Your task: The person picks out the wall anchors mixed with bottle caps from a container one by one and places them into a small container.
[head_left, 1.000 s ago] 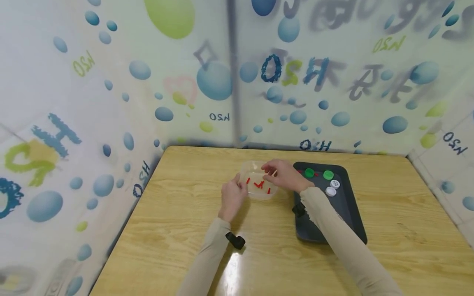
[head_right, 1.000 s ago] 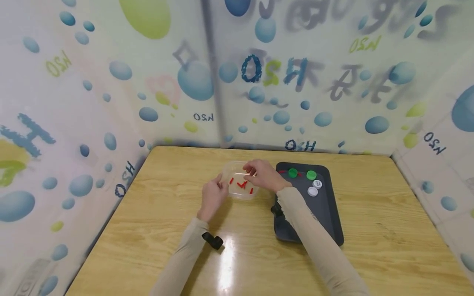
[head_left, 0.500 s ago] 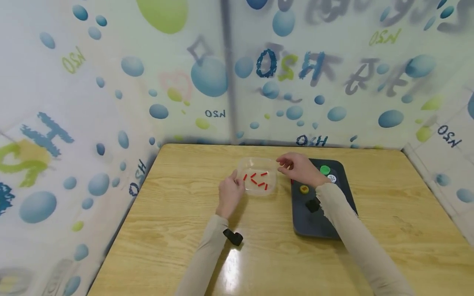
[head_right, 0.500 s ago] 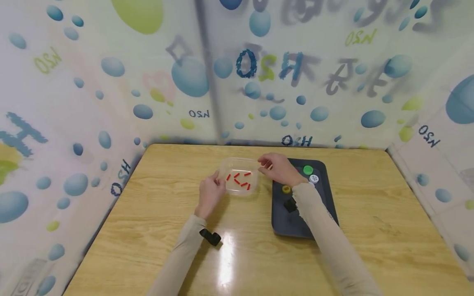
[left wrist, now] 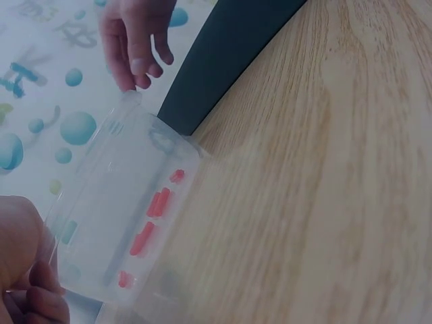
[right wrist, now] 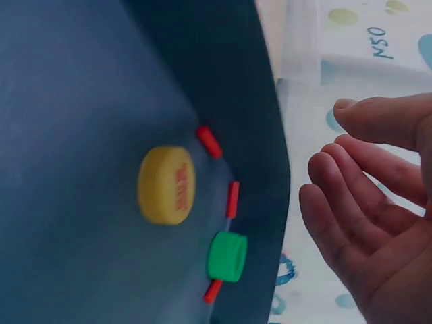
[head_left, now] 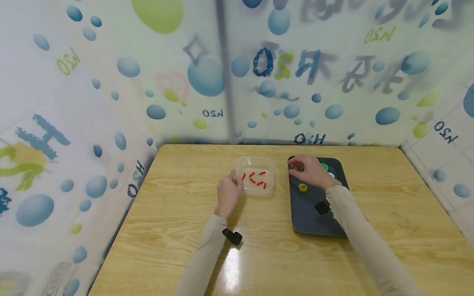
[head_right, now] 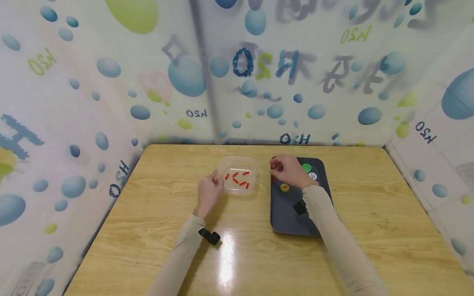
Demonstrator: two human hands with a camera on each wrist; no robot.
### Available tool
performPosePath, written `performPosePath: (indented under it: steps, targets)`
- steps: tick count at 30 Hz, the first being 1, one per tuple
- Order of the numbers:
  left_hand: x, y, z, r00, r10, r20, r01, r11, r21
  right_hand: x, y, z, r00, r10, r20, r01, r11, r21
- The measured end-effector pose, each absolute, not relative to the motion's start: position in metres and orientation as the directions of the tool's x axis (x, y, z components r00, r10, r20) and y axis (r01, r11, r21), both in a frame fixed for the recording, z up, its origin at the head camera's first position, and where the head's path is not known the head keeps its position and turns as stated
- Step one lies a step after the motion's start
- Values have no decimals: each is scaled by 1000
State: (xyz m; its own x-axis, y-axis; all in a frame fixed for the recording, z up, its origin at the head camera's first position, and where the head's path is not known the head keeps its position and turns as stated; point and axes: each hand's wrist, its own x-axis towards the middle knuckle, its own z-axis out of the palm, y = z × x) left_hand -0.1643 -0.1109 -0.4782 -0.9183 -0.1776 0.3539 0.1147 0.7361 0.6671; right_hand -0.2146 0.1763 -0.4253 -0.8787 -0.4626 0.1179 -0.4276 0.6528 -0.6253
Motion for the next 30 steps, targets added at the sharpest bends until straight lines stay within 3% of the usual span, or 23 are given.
performPosePath:
  steps: [30]
  targets:
    - [-167,-112,-479,-941,-178,289,81,709,701,-223,192,-463,-900,-437,0,-351,723,-595]
